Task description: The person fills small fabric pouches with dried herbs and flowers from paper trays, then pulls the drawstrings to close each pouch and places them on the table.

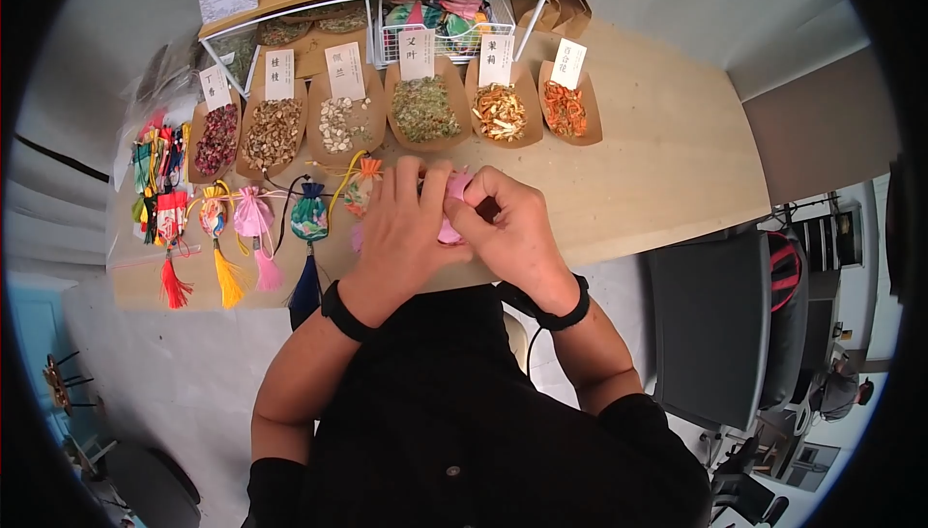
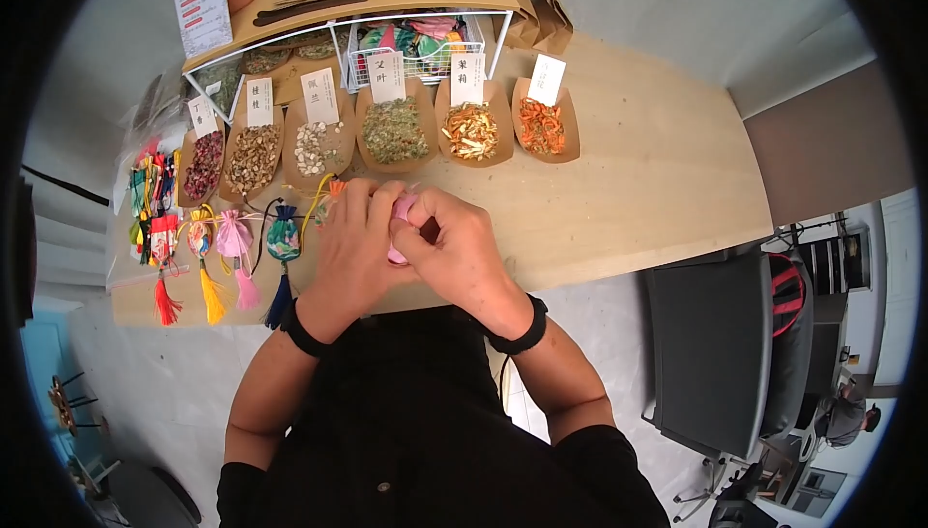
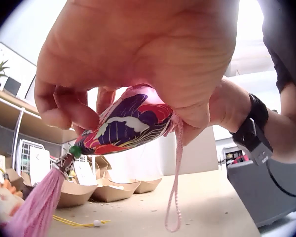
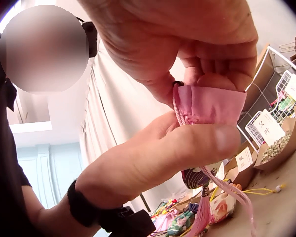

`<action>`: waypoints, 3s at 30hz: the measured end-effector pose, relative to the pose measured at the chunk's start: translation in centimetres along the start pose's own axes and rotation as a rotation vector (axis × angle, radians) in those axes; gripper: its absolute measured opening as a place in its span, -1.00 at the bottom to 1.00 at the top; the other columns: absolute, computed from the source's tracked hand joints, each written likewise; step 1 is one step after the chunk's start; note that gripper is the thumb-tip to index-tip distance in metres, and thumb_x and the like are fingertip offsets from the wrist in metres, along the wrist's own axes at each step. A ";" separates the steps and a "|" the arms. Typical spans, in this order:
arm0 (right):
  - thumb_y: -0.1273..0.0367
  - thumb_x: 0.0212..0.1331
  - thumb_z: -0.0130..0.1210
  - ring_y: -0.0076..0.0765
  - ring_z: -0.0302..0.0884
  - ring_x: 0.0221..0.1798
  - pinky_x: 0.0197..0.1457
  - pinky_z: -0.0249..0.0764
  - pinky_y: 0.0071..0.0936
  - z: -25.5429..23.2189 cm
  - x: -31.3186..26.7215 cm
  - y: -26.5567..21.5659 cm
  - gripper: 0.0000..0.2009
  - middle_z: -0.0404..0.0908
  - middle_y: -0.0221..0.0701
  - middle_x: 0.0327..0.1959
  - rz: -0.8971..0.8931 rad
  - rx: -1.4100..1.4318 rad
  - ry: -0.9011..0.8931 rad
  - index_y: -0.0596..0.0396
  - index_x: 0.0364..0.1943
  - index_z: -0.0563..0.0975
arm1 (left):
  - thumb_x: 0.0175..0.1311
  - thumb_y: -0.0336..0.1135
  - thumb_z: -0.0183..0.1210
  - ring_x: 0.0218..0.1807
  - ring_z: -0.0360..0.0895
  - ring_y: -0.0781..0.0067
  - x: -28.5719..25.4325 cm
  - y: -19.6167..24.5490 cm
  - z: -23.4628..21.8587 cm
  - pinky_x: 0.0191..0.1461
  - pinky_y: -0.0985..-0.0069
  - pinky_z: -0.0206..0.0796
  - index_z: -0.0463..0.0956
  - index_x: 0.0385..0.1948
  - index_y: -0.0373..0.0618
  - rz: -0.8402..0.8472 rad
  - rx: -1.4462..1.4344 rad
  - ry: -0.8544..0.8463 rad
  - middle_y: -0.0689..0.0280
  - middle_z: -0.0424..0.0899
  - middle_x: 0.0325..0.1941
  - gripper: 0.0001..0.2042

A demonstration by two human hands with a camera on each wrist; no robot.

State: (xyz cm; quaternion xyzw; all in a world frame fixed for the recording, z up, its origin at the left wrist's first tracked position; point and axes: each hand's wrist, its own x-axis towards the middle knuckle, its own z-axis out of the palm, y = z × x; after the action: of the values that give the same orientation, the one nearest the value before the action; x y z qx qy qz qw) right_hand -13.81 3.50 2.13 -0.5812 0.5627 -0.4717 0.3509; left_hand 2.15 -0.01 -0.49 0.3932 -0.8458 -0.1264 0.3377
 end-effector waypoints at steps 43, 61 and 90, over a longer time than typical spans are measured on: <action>0.41 0.07 0.39 0.07 0.67 0.00 0.00 0.65 -0.09 -8.3 13.4 10.3 -0.63 0.60 -0.19 -0.04 -0.204 -0.909 -0.224 0.05 0.01 0.64 | -0.02 -0.25 0.44 0.10 0.45 -0.17 7.2 -1.4 7.3 0.16 0.08 0.37 0.37 0.11 -0.30 -0.326 -0.096 -0.135 -0.02 0.41 0.03 -0.36; 0.49 0.10 0.35 0.15 0.68 -0.06 -0.02 0.62 -0.06 -8.4 13.4 10.8 -0.73 0.65 -0.13 -0.13 -0.206 -0.809 -0.169 0.15 -0.07 0.68 | -0.05 -0.25 0.44 0.06 0.45 -0.16 7.9 -1.1 7.2 0.10 0.08 0.37 0.36 0.00 -0.28 -0.312 -0.079 -0.116 0.00 0.41 -0.02 -0.41; 0.54 0.03 0.26 -0.04 0.70 -0.12 -0.06 0.68 -0.23 -11.3 13.8 4.2 -0.86 0.63 -0.16 -0.26 -0.537 -1.044 -0.294 0.19 -0.29 0.69 | -0.30 -0.03 0.65 0.13 0.43 0.03 12.5 -1.1 12.0 0.19 0.12 0.37 0.35 0.10 -0.18 -0.309 0.218 -0.254 0.11 0.37 0.08 -0.13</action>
State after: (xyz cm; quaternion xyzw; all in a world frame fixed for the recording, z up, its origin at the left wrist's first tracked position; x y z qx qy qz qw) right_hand -26.91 -9.18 3.75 -0.8574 0.4990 -0.1202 -0.0379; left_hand -11.10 -10.75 -4.00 0.5333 -0.8198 -0.1328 0.1607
